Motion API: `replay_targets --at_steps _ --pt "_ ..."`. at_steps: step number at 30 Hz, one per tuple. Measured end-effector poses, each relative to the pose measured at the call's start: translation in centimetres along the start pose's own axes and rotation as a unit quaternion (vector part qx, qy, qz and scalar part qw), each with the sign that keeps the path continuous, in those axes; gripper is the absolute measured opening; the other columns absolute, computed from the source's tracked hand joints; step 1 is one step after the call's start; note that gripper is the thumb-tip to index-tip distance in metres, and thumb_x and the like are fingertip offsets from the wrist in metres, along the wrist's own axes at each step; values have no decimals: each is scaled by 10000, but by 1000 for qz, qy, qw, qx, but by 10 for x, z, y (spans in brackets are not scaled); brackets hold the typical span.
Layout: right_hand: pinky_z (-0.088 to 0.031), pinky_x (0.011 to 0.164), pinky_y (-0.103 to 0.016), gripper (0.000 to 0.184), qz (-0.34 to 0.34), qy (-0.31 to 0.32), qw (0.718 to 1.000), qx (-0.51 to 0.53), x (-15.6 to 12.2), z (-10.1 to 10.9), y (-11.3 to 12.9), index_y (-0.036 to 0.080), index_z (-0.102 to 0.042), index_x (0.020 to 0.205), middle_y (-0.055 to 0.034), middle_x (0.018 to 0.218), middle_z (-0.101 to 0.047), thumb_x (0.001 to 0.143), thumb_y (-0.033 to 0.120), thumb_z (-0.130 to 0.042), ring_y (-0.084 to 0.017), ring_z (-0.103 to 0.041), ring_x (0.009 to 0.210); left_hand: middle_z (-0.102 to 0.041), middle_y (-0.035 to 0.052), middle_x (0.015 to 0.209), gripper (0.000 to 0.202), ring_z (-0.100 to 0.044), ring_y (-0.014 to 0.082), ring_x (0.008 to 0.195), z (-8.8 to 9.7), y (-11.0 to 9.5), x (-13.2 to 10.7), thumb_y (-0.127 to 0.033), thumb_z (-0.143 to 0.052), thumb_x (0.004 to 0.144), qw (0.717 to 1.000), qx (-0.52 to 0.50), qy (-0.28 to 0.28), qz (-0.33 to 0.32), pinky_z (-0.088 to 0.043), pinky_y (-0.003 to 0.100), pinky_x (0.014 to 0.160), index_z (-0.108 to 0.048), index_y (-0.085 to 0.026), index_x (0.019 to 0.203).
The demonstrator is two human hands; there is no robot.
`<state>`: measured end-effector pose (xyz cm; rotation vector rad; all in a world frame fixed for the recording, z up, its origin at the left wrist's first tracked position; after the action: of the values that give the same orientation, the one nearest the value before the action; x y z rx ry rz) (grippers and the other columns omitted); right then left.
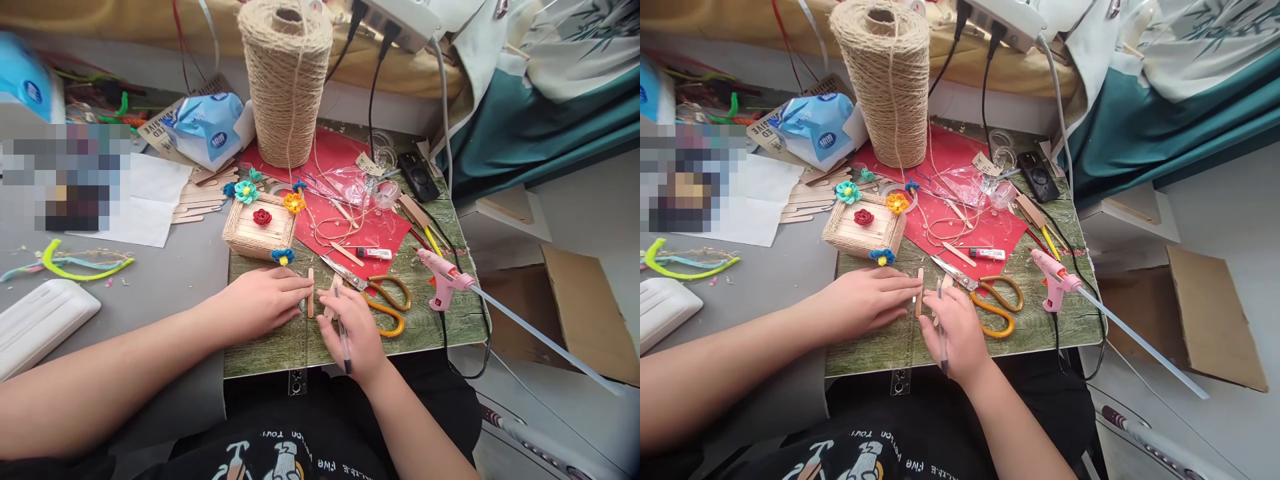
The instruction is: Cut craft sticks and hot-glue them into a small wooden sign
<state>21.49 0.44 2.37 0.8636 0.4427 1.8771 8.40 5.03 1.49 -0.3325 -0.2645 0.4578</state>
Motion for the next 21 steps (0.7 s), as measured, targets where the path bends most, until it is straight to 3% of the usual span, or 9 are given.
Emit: replay_targets --at_steps 4,14,19,21 --pt "-537 1092 -508 324 22 45 998 -24 2 -15 6 228 -639 1225 -101 1245 -757 923 124 -690 -268 -676 1165 -676 85 1443 384 -672 279 1237 -2 1 -1 -319 -581 1039 1000 6 5 0 -591 432 1051 -640 -198 1399" --pt "-556 1065 -510 282 20 29 998 -46 7 -16 8 240 -684 1188 -94 1235 -773 945 98 -666 -278 -662 1216 -659 67 1469 377 -658 272 1263 -2 -1 -2 -341 -538 1066 999 30 -9 -6 -603 426 1037 -650 -171 1383" --pt "-505 1105 -553 394 14 27 999 -30 1 -12 6 270 -634 1325 -88 1258 -752 962 116 -631 -293 -646 1242 -673 53 1451 361 -662 258 1252 -4 0 -1 -338 -546 1063 999 38 -3 7 -603 415 1041 -670 -181 1362" --pt "-521 1045 -557 426 -1 6 1000 -16 0 -4 3 262 -598 1404 -105 1201 -734 991 157 -592 -300 -660 1168 -679 60 1441 360 -670 255 1239 -4 1 0 -336 -558 1057 999 38 -2 12 -602 404 1041 -675 -179 1359"
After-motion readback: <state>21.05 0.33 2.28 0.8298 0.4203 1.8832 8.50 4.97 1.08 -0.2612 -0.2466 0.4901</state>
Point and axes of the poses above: each hand's wrist, its own x-axis towards the middle knuckle, its own z-axis out of the back of the hand, y = z × x, the point moved 10 cm from there along x, towards the middle knuckle
